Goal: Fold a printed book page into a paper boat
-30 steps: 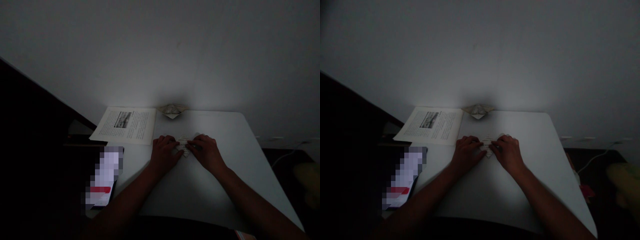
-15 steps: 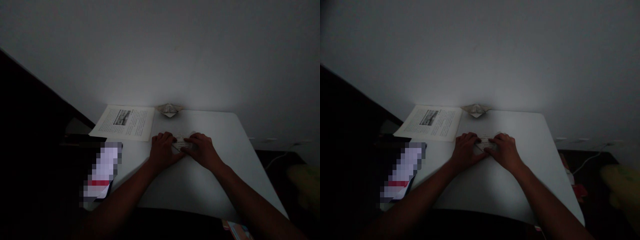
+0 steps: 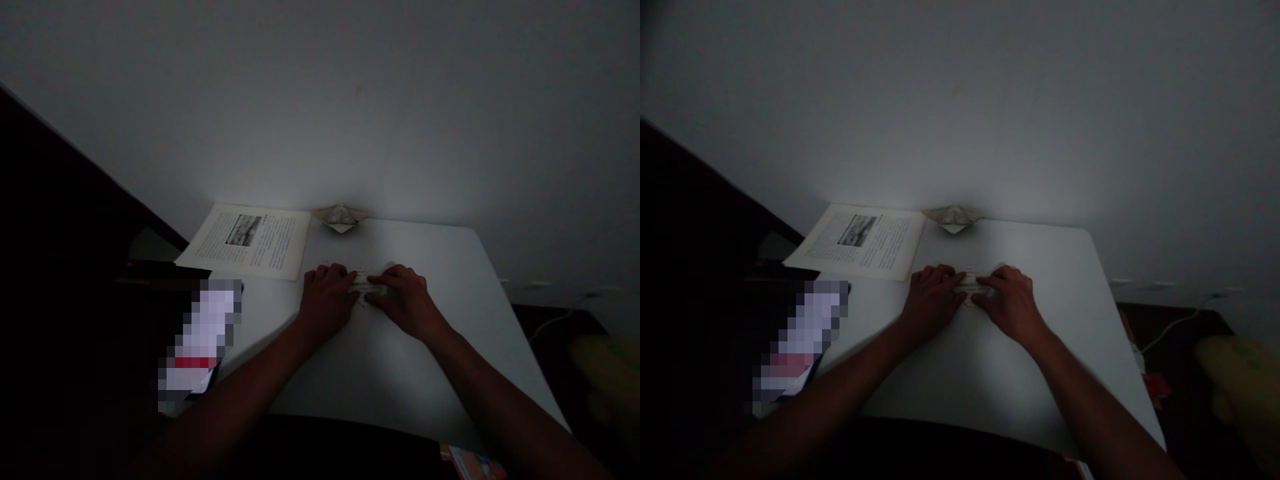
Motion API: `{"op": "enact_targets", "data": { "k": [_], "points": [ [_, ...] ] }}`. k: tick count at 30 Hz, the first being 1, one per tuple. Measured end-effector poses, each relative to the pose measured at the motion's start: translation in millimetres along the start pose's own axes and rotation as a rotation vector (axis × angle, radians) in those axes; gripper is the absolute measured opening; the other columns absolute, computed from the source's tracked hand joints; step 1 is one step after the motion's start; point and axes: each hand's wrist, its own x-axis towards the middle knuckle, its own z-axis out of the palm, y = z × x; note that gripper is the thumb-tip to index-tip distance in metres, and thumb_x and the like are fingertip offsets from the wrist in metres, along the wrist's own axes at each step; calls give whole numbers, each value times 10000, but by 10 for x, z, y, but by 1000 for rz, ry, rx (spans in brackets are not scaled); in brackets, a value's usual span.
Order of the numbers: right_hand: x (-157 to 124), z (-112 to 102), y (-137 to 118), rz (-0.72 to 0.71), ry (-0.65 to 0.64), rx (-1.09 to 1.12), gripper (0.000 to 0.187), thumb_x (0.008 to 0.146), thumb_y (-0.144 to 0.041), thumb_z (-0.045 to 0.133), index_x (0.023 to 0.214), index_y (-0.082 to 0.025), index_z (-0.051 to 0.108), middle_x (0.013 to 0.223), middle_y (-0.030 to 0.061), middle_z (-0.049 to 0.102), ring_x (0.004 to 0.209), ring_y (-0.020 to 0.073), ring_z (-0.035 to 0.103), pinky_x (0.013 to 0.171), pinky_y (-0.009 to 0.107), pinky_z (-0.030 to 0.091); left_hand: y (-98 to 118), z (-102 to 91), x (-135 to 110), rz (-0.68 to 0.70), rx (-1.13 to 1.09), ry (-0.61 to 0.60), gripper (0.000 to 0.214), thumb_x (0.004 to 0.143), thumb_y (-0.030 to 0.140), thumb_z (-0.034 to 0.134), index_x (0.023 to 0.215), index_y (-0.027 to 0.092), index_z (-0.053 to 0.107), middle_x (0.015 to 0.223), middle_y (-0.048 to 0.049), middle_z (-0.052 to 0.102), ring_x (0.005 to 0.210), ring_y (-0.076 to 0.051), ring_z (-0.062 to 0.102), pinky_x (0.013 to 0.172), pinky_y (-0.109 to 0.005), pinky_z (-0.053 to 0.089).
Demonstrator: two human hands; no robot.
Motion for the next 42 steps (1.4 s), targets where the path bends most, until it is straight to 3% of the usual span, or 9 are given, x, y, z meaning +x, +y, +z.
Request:
{"op": "enact_targets", "data": {
  "k": [7,17,26,33,42],
  "points": [
    [73,-33,55,-19,46,153,197,813,-232,571,973,-203,682,869,49,676,794,185,599,734,339,479,4,1,6,2,15,-14,348,865,361,518,1191,246,551,1144,-48,562,992,-235,472,830,-395,353],
    [43,-9,78,127,132,271,232,791,-296,585,984,-203,674,869,51,694,701,167,625,695,333,518,-4,30,-2,37,-11,19,319,855,319,539,1167,261,576,1149,-57,545,996,-237,470,840,-412,360],
    [109,51,27,90,129,157,216,740,-385,665,868,-214,696,776,32,684,708,176,619,707,330,493,2,92,-18,194,-69,5,283,875,177,491,1136,208,595,1127,-63,569,1016,-211,471,913,-369,395],
    [303,81,-61,159,55,7,239,776,-439,587,779,-227,697,703,25,679,686,193,614,665,336,457,1,163,-9,199,-180,52,180,875,123,474,944,135,641,995,-70,595,957,-180,489,880,-317,438],
    [579,148,-70,217,43,7,212,771,-401,595,736,-219,699,735,29,720,679,187,655,655,306,458,-10,216,-28,172,-198,119,168,861,130,502,921,159,656,1056,-64,604,1033,-199,491,931,-367,422]
  ]
}}
